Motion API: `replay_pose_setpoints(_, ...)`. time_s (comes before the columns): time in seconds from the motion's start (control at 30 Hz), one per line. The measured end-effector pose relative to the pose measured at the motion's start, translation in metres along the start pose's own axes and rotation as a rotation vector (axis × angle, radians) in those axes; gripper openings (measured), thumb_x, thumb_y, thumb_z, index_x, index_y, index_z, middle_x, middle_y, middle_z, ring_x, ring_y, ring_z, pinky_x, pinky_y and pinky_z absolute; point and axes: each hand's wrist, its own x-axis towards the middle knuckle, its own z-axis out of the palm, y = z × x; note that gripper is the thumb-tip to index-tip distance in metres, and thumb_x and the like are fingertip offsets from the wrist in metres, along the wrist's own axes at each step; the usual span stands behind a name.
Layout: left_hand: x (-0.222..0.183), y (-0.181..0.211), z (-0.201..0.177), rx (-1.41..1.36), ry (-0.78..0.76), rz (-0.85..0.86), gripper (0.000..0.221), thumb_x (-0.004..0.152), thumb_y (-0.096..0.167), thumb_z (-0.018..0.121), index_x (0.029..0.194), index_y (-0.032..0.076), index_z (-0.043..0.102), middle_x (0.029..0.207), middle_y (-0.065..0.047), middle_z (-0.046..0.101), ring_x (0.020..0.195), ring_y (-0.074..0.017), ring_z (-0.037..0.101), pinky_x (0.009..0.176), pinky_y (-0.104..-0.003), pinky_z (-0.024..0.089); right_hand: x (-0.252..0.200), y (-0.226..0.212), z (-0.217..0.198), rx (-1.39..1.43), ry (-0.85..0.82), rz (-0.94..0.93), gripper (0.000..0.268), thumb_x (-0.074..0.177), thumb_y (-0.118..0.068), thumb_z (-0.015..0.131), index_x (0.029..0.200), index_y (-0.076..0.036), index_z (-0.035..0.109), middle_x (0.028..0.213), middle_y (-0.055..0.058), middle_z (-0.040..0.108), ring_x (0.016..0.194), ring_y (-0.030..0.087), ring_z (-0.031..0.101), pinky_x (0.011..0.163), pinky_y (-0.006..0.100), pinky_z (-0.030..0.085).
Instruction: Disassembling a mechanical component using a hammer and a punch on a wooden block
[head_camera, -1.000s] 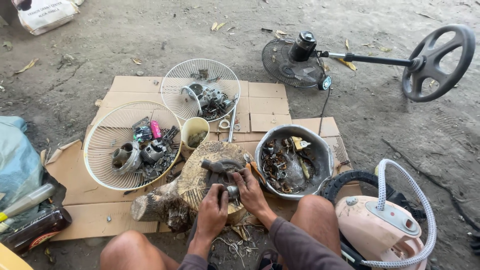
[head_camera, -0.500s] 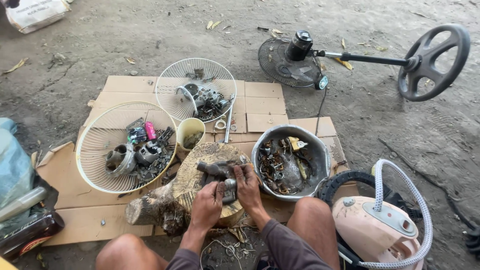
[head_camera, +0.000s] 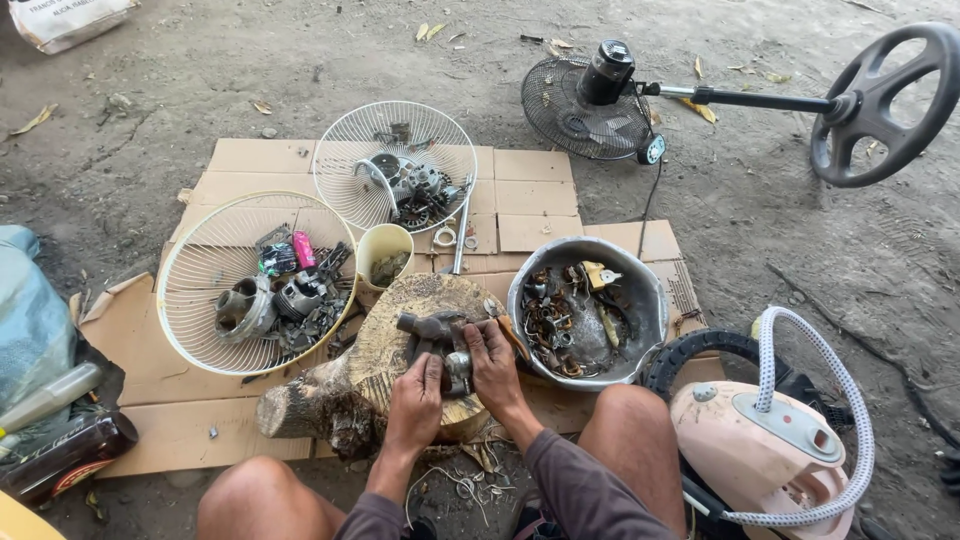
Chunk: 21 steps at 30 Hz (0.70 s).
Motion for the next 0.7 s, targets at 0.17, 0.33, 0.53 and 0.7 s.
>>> replay_pose_setpoints(0.17,-0.007,0.023,-0.003,-0.021,-0.014,0.038,0.024,0.102,0.017,0.058,0.123,0.007,0.052,0.109,-0.017,0.072,0.091,-0.0322,0.084,0.077,-0.043,0.077,-0.001,-0.002,0.001,0.016,0.045,0.007,0.029,0.105,-0.037,0.051,0.102,-0.009,0.061,0.087,0.002,0.061,0.073,0.011,0.054,0.066,0.026,0.050)
replay_pose_setpoints(0.33,-0.005,0.008,0.003,0.390,0.060,0.145,0.040,0.101,0.041,0.054,0.131,0.014,0.051,0.104,-0.010,0.073,0.070,-0.0208,0.067,0.054,-0.038,0.064,-0.004,-0.013,0.003,-0.046,0.010,-0.053,0.026,0.107,-0.033,0.050,0.100,-0.009,0.058,0.089,0.003,0.063,0.077,0.012,0.057,0.072,0.028,0.052)
replay_pose_setpoints(0.53,-0.001,-0.011,0.006,0.602,0.118,0.237,0.023,0.098,0.018,0.064,0.119,0.014,0.056,0.082,-0.002,0.063,0.058,-0.0142,0.055,0.047,-0.028,0.049,-0.006,-0.006,0.001,-0.112,0.024,-0.077,0.028,0.106,-0.036,0.050,0.098,-0.010,0.058,0.088,0.003,0.064,0.077,0.013,0.058,0.071,0.030,0.052)
replay_pose_setpoints(0.7,-0.001,-0.011,0.003,0.557,0.082,0.133,0.032,0.099,0.020,0.063,0.130,0.017,0.057,0.098,-0.008,0.072,0.065,-0.0179,0.068,0.049,-0.029,0.058,0.003,0.013,-0.007,-0.108,-0.031,0.047,0.029,0.109,-0.036,0.043,0.101,-0.011,0.057,0.083,0.002,0.059,0.065,0.011,0.052,0.059,0.028,0.049)
